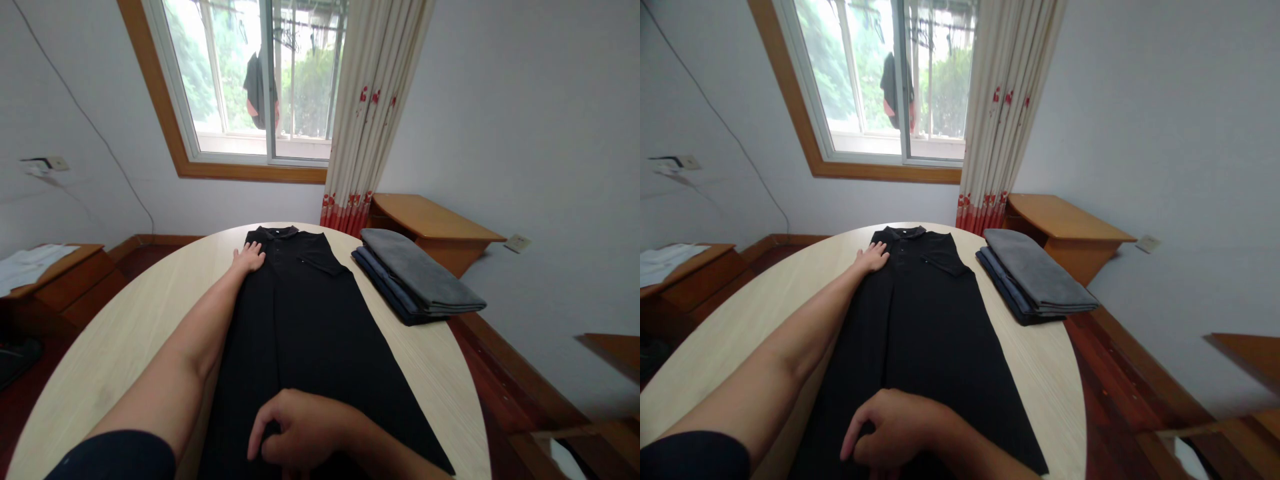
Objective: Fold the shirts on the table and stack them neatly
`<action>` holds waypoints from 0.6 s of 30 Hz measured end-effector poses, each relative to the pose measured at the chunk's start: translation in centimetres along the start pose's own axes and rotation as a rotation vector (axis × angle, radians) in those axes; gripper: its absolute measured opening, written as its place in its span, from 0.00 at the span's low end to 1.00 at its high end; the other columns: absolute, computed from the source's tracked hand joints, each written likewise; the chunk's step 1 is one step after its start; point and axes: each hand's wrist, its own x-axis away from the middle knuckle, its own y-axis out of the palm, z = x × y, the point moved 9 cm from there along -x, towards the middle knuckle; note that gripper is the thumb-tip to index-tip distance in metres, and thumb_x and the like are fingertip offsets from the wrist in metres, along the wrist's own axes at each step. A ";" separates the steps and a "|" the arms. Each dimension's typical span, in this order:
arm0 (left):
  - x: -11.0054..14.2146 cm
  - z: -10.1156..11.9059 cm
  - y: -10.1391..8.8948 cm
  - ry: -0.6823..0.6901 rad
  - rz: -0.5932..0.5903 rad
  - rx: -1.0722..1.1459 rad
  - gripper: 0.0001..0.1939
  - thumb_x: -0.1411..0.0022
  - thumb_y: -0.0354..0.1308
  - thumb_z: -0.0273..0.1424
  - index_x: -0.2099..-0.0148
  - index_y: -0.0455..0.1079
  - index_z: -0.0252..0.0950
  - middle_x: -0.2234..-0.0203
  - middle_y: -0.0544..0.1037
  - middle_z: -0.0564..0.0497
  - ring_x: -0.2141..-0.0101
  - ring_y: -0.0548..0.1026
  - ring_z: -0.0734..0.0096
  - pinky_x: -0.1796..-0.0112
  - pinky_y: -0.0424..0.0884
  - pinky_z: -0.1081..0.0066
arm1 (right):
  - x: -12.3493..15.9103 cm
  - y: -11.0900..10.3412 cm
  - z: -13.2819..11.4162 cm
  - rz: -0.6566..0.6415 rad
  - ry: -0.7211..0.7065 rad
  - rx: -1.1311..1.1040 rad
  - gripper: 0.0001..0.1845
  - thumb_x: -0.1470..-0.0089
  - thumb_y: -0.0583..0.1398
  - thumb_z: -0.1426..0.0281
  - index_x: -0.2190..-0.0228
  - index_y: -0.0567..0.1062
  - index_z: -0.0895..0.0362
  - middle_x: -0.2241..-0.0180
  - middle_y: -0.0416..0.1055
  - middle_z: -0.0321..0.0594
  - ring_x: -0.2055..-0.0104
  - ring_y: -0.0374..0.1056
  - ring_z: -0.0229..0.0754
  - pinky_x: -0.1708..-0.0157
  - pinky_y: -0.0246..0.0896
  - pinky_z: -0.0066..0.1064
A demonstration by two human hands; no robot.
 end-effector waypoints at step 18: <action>20.6 6.8 1.7 0.273 0.007 -0.124 0.35 0.27 0.35 0.44 0.28 0.50 0.26 0.29 0.47 0.39 0.29 0.44 0.54 0.33 0.44 0.51 | 3.1 -10.4 0.1 0.626 -0.365 -0.053 0.14 0.40 0.59 0.60 0.68 0.72 0.59 0.86 0.64 0.27 0.86 0.63 0.32 0.83 0.53 0.21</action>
